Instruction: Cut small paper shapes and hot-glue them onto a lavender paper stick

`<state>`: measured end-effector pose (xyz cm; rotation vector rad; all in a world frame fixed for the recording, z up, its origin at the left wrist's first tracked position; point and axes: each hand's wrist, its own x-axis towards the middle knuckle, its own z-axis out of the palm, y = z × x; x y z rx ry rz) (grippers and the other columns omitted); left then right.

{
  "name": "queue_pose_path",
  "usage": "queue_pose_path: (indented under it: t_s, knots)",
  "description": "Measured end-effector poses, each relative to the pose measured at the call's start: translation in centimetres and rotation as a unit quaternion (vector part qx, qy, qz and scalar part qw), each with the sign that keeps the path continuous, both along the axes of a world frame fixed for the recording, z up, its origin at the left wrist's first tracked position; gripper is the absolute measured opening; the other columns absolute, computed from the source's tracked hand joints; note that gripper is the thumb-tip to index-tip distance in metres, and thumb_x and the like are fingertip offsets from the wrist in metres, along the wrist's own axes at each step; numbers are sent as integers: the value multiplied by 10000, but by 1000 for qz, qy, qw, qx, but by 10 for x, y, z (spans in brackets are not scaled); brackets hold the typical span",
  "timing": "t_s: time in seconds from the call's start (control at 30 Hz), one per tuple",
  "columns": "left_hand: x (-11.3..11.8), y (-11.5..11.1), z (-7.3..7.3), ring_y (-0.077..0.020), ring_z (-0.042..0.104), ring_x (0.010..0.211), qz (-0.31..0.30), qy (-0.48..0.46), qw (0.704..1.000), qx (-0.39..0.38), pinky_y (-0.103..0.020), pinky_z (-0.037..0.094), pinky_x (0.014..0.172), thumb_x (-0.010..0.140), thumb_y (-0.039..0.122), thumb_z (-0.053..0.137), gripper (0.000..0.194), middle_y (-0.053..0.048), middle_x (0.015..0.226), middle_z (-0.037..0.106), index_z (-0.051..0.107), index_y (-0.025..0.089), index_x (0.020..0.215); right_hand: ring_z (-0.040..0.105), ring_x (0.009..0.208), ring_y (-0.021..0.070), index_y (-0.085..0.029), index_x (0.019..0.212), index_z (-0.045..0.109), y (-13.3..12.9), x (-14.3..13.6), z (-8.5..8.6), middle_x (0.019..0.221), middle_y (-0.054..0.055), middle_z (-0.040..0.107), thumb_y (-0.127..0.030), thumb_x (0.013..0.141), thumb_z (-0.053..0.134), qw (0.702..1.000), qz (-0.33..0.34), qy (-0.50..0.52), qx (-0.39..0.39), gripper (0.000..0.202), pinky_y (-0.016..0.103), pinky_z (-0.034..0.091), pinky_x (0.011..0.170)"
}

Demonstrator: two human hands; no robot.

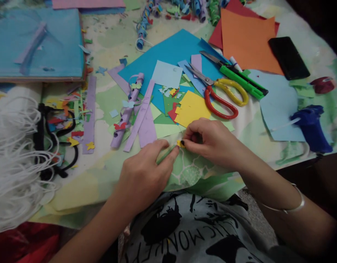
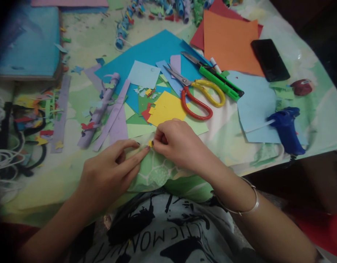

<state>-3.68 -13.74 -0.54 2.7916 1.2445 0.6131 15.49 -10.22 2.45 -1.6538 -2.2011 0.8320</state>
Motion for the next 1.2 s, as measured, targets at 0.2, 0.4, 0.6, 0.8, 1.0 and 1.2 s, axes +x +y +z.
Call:
queue_pose_path:
  t_s: [0.2, 0.4, 0.6, 0.8, 1.0, 1.2]
  knots:
    - [-1, 0, 0, -108, 583, 655, -3, -3, 1000, -3, -222, 448, 556, 855, 176, 514, 263, -59, 1012, 660, 654, 225, 1072, 447, 590, 118, -163, 652, 585, -1, -1, 0, 625, 5, 571, -144, 722, 578, 1000, 0, -5, 1, 73, 262, 300, 570]
    - [0, 0, -1, -113, 592, 673, -2, -5, 1000, -13, -227, 469, 583, 861, 180, 509, 272, -65, 1036, 656, 644, 231, 1092, 452, 641, 140, -167, 650, 571, -5, -2, -1, 623, 10, 561, -156, 734, 559, 1000, -9, -6, 20, 85, 269, 298, 580]
    - [0, 0, 0, -110, 599, 686, 1, 0, 1000, -5, -213, 483, 615, 863, 188, 501, 275, -65, 1036, 664, 649, 224, 1091, 447, 652, 149, -172, 633, 553, -7, -4, -2, 610, 9, 557, -150, 730, 556, 999, -16, 2, 28, 100, 273, 300, 590]
    - [0, 1, -2, -110, 593, 683, 0, -6, 1000, -19, -225, 479, 630, 869, 195, 495, 272, -70, 1044, 655, 640, 218, 1098, 445, 652, 152, -170, 627, 545, -8, -5, -3, 607, 12, 552, -160, 736, 564, 999, -24, 4, 27, 111, 277, 301, 591]
    - [0, 0, -1, -106, 592, 678, 3, -15, 999, -33, -224, 477, 627, 869, 187, 493, 274, -66, 1062, 651, 631, 225, 1102, 446, 655, 155, -172, 629, 541, -10, -7, -2, 609, 13, 542, -170, 742, 562, 999, -36, 6, 30, 115, 280, 297, 594]
    - [-1, 1, 0, -111, 596, 678, -4, -16, 1000, -18, -227, 478, 620, 859, 174, 506, 268, -72, 1047, 658, 637, 209, 1091, 445, 664, 157, -167, 632, 539, -9, -8, -2, 622, 17, 538, -161, 736, 564, 999, -39, -3, 35, 107, 281, 299, 600]
